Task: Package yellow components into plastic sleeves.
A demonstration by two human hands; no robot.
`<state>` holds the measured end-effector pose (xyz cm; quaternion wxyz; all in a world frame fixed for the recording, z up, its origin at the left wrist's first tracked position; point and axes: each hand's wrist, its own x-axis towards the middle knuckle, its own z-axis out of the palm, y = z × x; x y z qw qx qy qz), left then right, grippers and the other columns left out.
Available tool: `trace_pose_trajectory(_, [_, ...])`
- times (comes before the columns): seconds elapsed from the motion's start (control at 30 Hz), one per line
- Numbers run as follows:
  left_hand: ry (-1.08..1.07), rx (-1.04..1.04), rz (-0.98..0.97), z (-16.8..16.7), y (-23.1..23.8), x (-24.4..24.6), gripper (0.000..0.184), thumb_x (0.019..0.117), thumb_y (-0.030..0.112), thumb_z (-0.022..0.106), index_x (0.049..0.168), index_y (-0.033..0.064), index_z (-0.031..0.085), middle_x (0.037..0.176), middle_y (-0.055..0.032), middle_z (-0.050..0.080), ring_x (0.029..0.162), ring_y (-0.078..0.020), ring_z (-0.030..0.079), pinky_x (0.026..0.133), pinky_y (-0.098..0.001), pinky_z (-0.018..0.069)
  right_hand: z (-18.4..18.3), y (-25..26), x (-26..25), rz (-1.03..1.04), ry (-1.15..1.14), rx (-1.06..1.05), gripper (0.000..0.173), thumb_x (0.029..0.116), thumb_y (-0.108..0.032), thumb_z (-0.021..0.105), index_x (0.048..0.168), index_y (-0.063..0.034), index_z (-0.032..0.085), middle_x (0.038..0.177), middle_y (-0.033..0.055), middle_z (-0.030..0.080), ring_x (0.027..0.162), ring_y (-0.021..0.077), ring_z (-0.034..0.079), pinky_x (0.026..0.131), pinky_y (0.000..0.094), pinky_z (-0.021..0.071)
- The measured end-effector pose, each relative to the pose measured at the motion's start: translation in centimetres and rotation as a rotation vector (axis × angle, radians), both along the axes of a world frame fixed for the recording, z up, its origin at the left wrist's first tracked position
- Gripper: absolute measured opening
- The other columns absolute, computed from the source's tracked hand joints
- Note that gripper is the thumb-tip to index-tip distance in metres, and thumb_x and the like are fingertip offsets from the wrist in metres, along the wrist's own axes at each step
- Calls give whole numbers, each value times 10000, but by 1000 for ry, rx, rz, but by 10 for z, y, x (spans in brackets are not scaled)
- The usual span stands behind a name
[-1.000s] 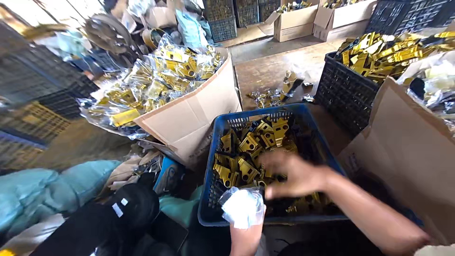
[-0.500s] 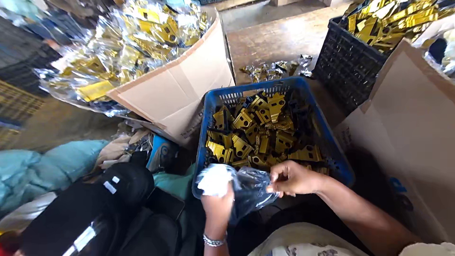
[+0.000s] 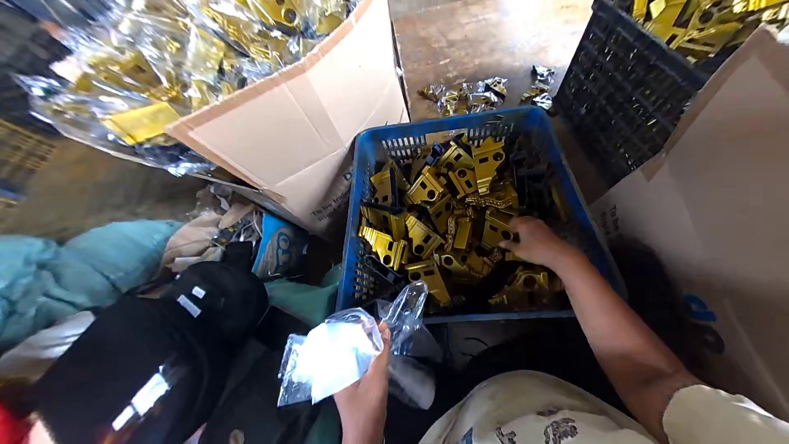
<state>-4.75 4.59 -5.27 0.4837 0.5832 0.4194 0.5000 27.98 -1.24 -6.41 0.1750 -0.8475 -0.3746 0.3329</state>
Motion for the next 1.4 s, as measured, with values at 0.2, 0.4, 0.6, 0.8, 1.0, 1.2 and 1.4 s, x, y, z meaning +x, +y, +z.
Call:
trace_pose_trajectory(0.2, [-44, 42, -65, -6, -2, 25, 338, 793, 4, 748, 1088, -35, 587, 916, 53, 704, 844, -5, 682, 779, -209, 597, -51, 10, 18, -327, -102, -107, 609, 938, -286, 756, 1397, 57, 549, 1523, 332, 348, 1339, 461, 481, 1093, 544, 432])
trace_pose_trajectory(0.4, [48, 201, -64, 7, 1, 42, 485, 781, 40, 818, 1143, -163, 567, 1037, 1, 711, 1013, 58, 649, 939, -159, 541, -11, -31, 2, -651, 340, 685, 384, 906, -61, 687, 1248, 73, 578, 1229, 179, 612, 1120, 245, 604, 946, 411, 528])
trace_pose_trajectory(0.6, [-5, 179, -145, 12, 7, 65, 525, 752, 33, 846, 1149, -152, 557, 1019, -10, 712, 981, 19, 671, 927, -186, 563, 54, -58, -13, 8, 836, 931, 510, 903, -295, 738, 1372, -211, 556, 1084, 58, 744, 769, 198, 742, 635, 333, 649])
trace_pose_trajectory(0.8, [-205, -221, -227, 41, -11, 86, 415, 797, -86, 752, 1154, -52, 543, 958, -7, 710, 910, -48, 695, 865, -231, 593, 33, -25, -93, 270, 139, 755, 401, 929, -191, 707, 1200, 76, 583, 1052, 133, 710, 896, 136, 712, 803, 306, 602])
trace_pose_trajectory(1.0, [72, 72, -342, 18, -11, 74, 400, 780, 20, 809, 1094, -128, 611, 976, -43, 732, 934, -9, 695, 886, -213, 586, 17, -6, -102, 319, 213, 603, 649, 886, -115, 706, 1392, 144, 394, 1241, 275, 631, 1157, 313, 650, 1007, 433, 526])
trace_pose_trajectory(1.2, [62, 238, -99, 15, -1, 75, 412, 825, 33, 762, 1118, -185, 570, 1023, -79, 702, 1003, 15, 656, 939, -176, 539, 40, -13, -90, 96, 714, 727, 777, 836, -154, 777, 1508, 7, 422, 1410, 139, 578, 1223, 110, 615, 1012, 246, 532])
trace_pose_trajectory(1.4, [72, 388, -500, 4, -37, 82, 283, 844, 106, 742, 1033, -101, 701, 1021, -127, 740, 1002, -55, 687, 938, -213, 548, 21, -15, -85, 23, 173, 831, 626, 818, -394, 820, 1276, 5, 666, 1191, 165, 696, 1075, 164, 661, 941, 315, 538])
